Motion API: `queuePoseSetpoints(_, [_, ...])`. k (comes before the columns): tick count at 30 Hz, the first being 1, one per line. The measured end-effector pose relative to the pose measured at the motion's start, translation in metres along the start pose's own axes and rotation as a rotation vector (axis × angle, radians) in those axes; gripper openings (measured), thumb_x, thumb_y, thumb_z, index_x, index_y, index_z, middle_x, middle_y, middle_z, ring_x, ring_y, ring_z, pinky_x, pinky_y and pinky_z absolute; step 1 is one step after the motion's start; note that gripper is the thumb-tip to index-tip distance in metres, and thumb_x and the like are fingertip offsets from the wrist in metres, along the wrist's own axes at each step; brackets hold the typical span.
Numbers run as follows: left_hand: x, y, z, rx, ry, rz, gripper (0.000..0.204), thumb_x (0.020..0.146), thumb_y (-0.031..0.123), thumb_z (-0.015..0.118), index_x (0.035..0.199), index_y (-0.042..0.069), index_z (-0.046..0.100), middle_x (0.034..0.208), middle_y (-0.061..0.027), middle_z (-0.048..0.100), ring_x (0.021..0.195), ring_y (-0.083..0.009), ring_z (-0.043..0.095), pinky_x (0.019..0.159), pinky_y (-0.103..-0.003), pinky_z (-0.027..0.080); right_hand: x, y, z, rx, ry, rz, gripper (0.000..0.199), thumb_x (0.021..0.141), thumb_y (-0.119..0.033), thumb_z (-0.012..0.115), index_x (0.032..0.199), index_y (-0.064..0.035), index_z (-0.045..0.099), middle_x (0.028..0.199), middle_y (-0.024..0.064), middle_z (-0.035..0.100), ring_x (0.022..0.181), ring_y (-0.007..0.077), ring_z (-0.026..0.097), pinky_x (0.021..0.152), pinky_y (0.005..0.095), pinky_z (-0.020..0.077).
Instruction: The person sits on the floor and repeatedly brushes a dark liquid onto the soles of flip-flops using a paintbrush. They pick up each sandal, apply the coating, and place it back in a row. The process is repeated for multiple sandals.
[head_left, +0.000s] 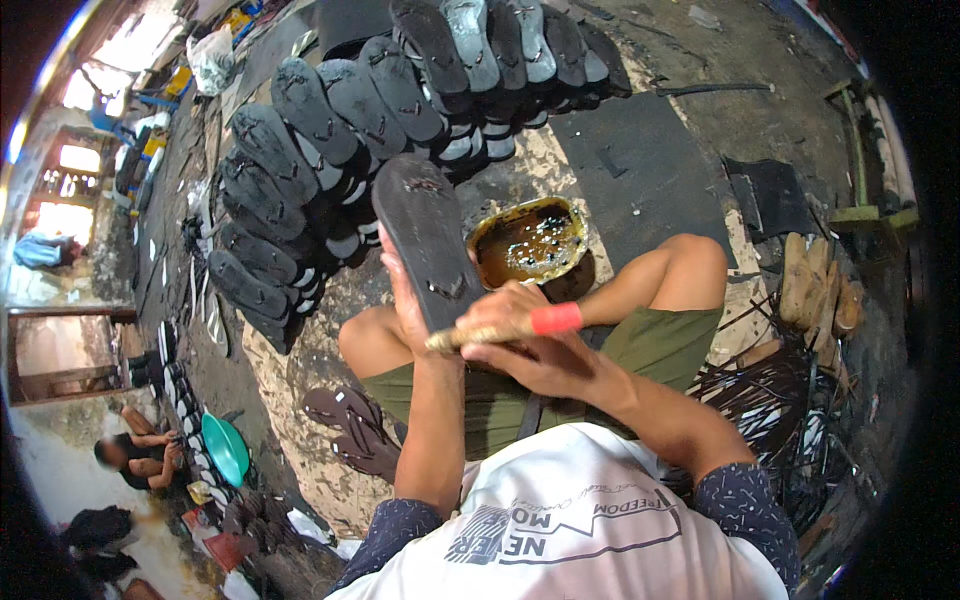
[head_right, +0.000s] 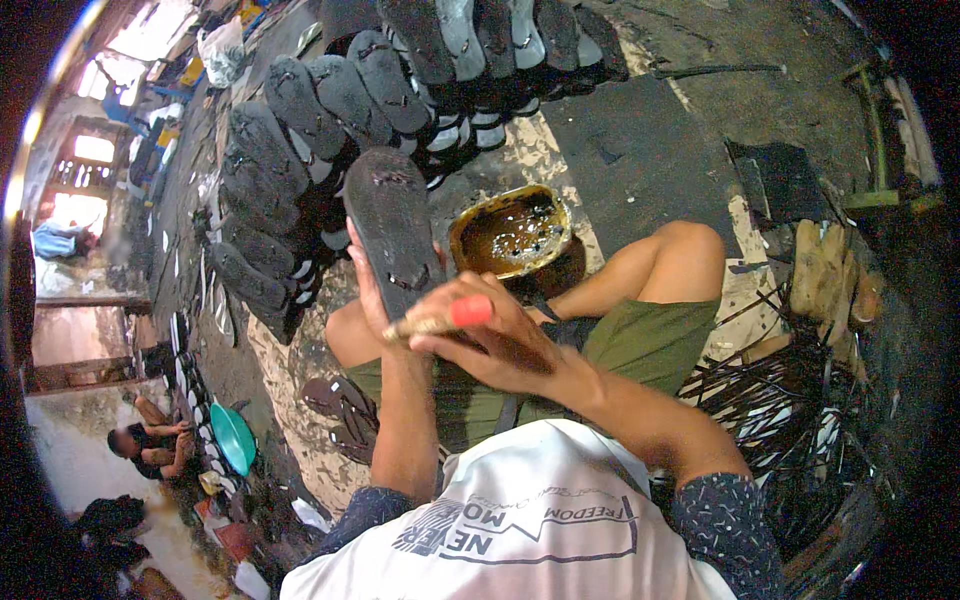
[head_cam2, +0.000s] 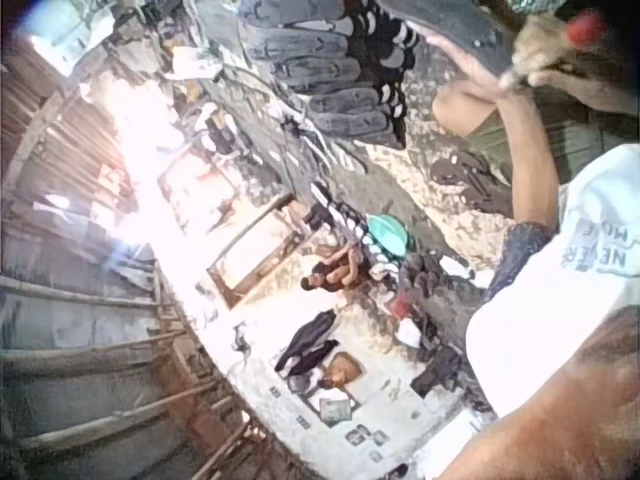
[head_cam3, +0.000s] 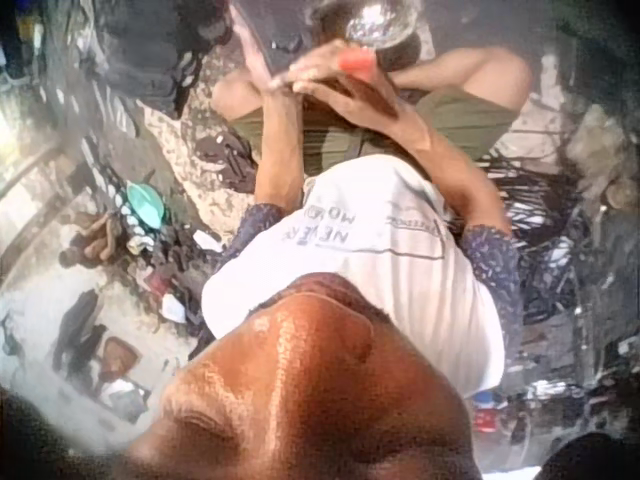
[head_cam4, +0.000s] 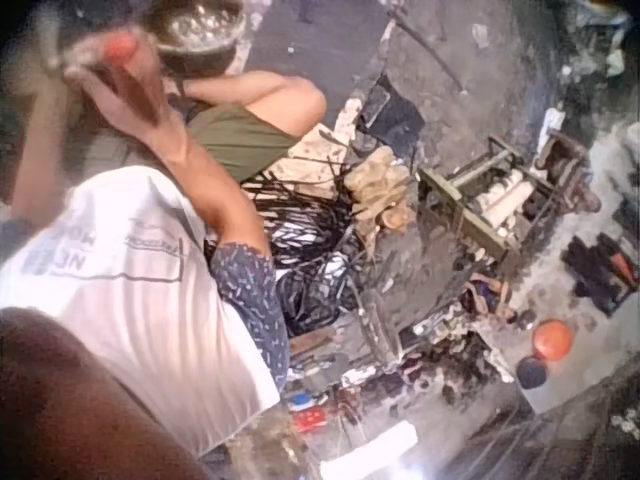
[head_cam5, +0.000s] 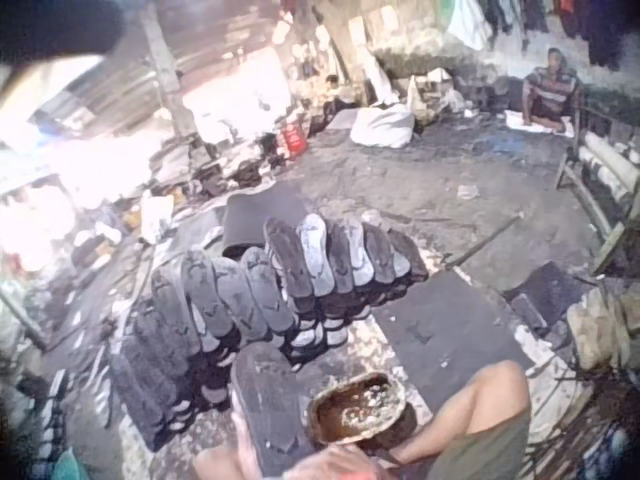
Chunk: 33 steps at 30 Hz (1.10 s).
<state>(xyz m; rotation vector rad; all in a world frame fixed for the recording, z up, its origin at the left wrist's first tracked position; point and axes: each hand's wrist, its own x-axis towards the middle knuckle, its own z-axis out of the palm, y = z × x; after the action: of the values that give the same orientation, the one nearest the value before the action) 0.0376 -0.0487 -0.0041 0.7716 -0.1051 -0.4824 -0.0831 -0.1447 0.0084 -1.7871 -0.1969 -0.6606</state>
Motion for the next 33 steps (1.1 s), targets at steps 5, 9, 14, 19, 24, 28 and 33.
queuePoseSetpoints(5, [-0.044,-0.026,0.021,-0.088,-0.028,-0.145,0.058,0.11,0.046,0.035,0.162,0.023,0.023,0.157,-0.0097,0.041,0.14,-0.0282,0.044,0.122,-0.045,0.029,0.075,0.071,-0.031,-0.249,0.168,-0.215,0.019,0.094,-0.029,0.064,0.105,-0.0146,0.067,0.11,0.0106,0.066,0.097,0.0329,0.061,0.078,0.0458,0.0466])
queuePoseSetpoints(9, [-0.007,-0.001,-0.017,-0.096,-0.046,-0.02,0.054,0.11,0.044,0.037,0.16,0.028,0.027,0.152,-0.0104,0.045,0.121,-0.0284,0.06,0.094,-0.045,0.057,0.009,0.025,0.012,-0.014,0.055,-0.103,0.017,0.09,-0.02,0.075,0.105,-0.0143,0.072,0.106,0.0046,0.071,0.099,0.027,0.066,0.084,0.0416,0.0478])
queuePoseSetpoints(14, [0.025,0.068,-0.077,-0.272,-0.077,0.053,0.051,0.106,0.046,0.047,0.145,0.014,0.049,0.132,-0.0177,0.061,0.106,-0.0327,0.066,0.086,-0.047,0.06,0.011,-0.014,-0.018,-0.114,0.045,-0.025,0.022,0.092,-0.024,0.073,0.11,-0.0113,0.07,0.1,0.004,0.069,0.097,0.0202,0.063,0.087,0.0384,0.0473])
queuePoseSetpoints(19, [-0.004,0.158,-0.185,-0.354,0.074,0.223,0.066,0.102,0.05,0.051,0.141,-0.003,0.05,0.138,-0.0303,0.055,0.121,-0.0404,0.06,0.101,-0.051,0.054,0.013,0.025,-0.091,0.045,0.731,0.38,0.04,0.102,-0.035,0.064,0.123,-0.0003,0.06,0.119,0.0041,0.061,0.108,0.0124,0.055,0.099,0.0291,0.0428])
queuePoseSetpoints(24, [-0.098,0.128,-0.29,-0.408,0.482,0.044,0.071,0.102,0.052,0.05,0.15,0.0,0.037,0.144,-0.0243,0.05,0.131,-0.0438,0.05,0.111,-0.058,0.042,0.023,0.05,-0.058,0.113,0.624,0.295,0.038,0.102,-0.029,0.065,0.124,0.0008,0.058,0.121,0.0058,0.06,0.113,0.014,0.053,0.105,0.0312,0.0385])
queuePoseSetpoints(28, [-0.154,0.115,-0.285,-0.189,0.746,-0.025,0.052,0.099,0.026,0.055,0.147,0.006,0.043,0.139,-0.0176,0.054,0.129,-0.0391,0.053,0.112,-0.055,0.043,0.035,0.054,-0.049,0.073,0.533,0.315,0.035,0.103,-0.027,0.062,0.123,0.0018,0.058,0.118,0.0055,0.06,0.111,0.0138,0.053,0.104,0.0317,0.0392])
queuePoseSetpoints(33, [-0.123,0.138,-0.292,0.125,0.672,0.064,0.06,0.099,0.027,0.057,0.153,0.01,0.036,0.149,-0.0175,0.046,0.139,-0.035,0.044,0.113,-0.053,0.042,0.043,0.042,-0.056,-0.112,0.709,0.605,0.028,0.101,-0.025,0.066,0.117,-0.0012,0.064,0.111,0.0033,0.065,0.104,0.0128,0.057,0.096,0.0298,0.0451])
